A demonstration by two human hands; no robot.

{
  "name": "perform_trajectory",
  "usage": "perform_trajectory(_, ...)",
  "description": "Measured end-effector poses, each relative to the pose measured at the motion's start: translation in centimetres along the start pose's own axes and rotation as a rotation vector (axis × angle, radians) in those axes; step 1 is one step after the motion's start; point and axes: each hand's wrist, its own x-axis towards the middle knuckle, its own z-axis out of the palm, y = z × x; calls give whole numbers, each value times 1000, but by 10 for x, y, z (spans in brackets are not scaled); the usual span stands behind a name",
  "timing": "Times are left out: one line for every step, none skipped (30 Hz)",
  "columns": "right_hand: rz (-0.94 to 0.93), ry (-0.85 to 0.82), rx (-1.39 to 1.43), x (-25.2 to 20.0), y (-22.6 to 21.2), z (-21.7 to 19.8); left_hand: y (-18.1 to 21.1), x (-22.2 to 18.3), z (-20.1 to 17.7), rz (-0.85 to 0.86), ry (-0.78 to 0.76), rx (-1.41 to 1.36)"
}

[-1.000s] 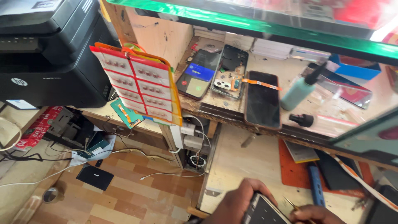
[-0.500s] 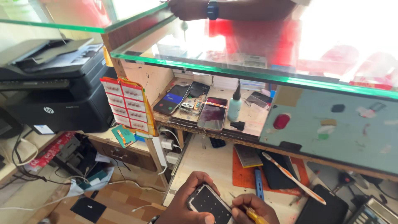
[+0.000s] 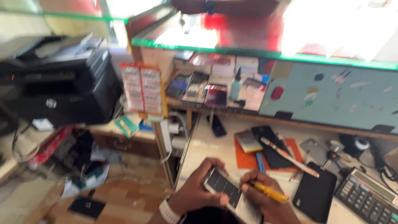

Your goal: The person uses a yellow screwdriver to pry and separate the screen assembly from the smartphone's frame. They then apply a liquid from a small bottle into the gap and continue to work on the device's edges with the tool.

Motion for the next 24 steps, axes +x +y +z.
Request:
perform_trajectory(10, 15, 22, -5, -1, 5, -6, -2, 1, 96, 76, 71)
perform_trajectory(22, 35, 46, -8, -2, 9, -11, -4, 2, 184, 161, 145)
perform_trajectory(34, 55, 70, -8, -3, 11, -15, -4, -3, 227, 208, 180)
perform_trajectory(31, 75, 89, -6, -6, 14, -15, 3, -13, 282, 253, 223)
perform_trajectory(24, 70, 84, -9, -7, 17, -12, 8, -25, 340, 362, 324)
perform_trajectory(5, 67, 82, -9, -9, 18, -7, 21, -42, 402, 463, 432)
perform_trajectory(-13, 63, 81, -9, -10, 17, 1, 33, -62, 452, 542, 467)
perform_trajectory(-15, 63, 83, -8, -11, 19, 9, 42, -82, 398, 663, 579)
perform_trajectory(-18, 63, 84, -7, -12, 20, 20, 62, -107, 492, 684, 710)
perform_trajectory(-24, 64, 90, -6, -11, 21, 29, 81, -129, 581, 631, 765)
perform_trajectory(-16, 66, 90, -5, -11, 21, 35, 98, -149, 668, 573, 820)
perform_trajectory(-10, 74, 90, -5, -11, 20, 40, 118, -167, 568, 548, 917)
perform_trajectory(-4, 82, 89, -5, -11, 19, 41, 133, -181, 468, 520, 1012)
perform_trajectory(-3, 84, 53, -6, -12, 18, 38, 143, -190, 410, 487, 1071)
perform_trajectory(-1, 87, 17, -8, -13, 17, 35, 152, -199, 351, 453, 1128)
perform_trajectory(-1, 90, -19, -9, -15, 16, 31, 161, -206, 293, 417, 1184)
perform_trajectory(3, 92, -27, -9, -15, 15, 27, 168, -211, 216, 408, 1267)
perform_trajectory(10, 95, -35, -10, -16, 15, 22, 176, -215, 137, 395, 1348)
perform_trajectory(16, 98, -42, -10, -15, 14, 17, 183, -219, 57, 381, 1428)
perform_trajectory(31, 95, -38, -9, -15, 12, 15, 190, -225, 7, 360, 1465)
perform_trajectory(47, 91, -34, -8, -14, 11, 14, 197, -231, -44, 338, 1501)
perform_trajectory(64, 83, -31, -6, -13, 10, 14, 200, -237, -99, 319, 1537)
perform_trajectory(63, 82, -7, -6, -11, 9, 15, 201, -243, -18, 311, 1499)
perform_trajectory(62, 77, 18, -5, -9, 8, 18, 200, -249, 59, 307, 1462)
